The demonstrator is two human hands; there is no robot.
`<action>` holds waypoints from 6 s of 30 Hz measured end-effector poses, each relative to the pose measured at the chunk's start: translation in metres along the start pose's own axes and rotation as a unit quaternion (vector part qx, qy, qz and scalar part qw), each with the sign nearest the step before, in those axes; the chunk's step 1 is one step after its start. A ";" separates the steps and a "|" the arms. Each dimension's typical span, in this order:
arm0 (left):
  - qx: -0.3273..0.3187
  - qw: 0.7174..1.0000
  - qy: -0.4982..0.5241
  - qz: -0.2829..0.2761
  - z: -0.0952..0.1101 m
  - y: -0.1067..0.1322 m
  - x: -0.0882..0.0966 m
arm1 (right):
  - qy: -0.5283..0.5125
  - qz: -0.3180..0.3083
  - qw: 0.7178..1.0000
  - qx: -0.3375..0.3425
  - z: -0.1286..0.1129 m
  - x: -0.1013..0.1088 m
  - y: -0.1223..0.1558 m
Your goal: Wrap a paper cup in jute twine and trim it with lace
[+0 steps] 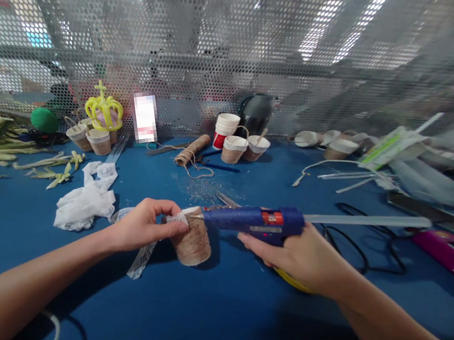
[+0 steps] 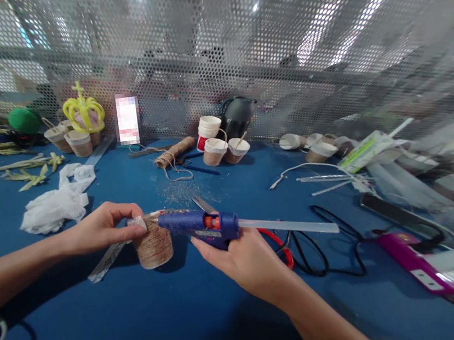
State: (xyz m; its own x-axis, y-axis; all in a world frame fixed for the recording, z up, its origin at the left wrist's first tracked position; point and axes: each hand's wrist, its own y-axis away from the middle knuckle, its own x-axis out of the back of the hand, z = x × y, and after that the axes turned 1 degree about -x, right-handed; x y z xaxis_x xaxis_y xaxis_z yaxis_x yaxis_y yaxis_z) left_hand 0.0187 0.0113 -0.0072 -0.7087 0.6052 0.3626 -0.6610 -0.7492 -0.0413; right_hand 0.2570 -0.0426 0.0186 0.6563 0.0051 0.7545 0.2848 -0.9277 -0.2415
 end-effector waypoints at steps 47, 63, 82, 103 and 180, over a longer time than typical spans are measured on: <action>-0.004 1.000 -0.028 0.010 0.001 0.001 -0.001 | -0.313 0.008 0.934 -0.173 0.004 -0.009 -0.013; -0.049 0.996 -0.064 -0.032 0.008 0.006 -0.004 | -0.402 -0.047 0.899 -0.167 0.004 -0.040 -0.018; -0.019 0.993 -0.109 0.030 0.018 0.005 -0.019 | -0.347 -0.059 0.928 -0.126 0.003 -0.041 -0.013; -0.042 0.970 -0.221 0.092 0.016 0.005 -0.027 | -0.356 -0.042 0.923 -0.142 -0.001 -0.041 -0.011; -0.422 0.791 -0.408 0.173 0.011 0.016 -0.019 | -0.418 0.021 0.885 -0.205 0.002 -0.036 -0.012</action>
State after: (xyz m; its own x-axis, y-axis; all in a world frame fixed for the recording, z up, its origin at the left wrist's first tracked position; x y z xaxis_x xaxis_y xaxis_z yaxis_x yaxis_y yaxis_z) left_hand 0.0243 -0.0149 -0.0045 -0.7158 -0.2289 0.6598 -0.6358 -0.1772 -0.7512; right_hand 0.2314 -0.0311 -0.0068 0.9966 0.0819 -0.0057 0.0821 -0.9903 0.1119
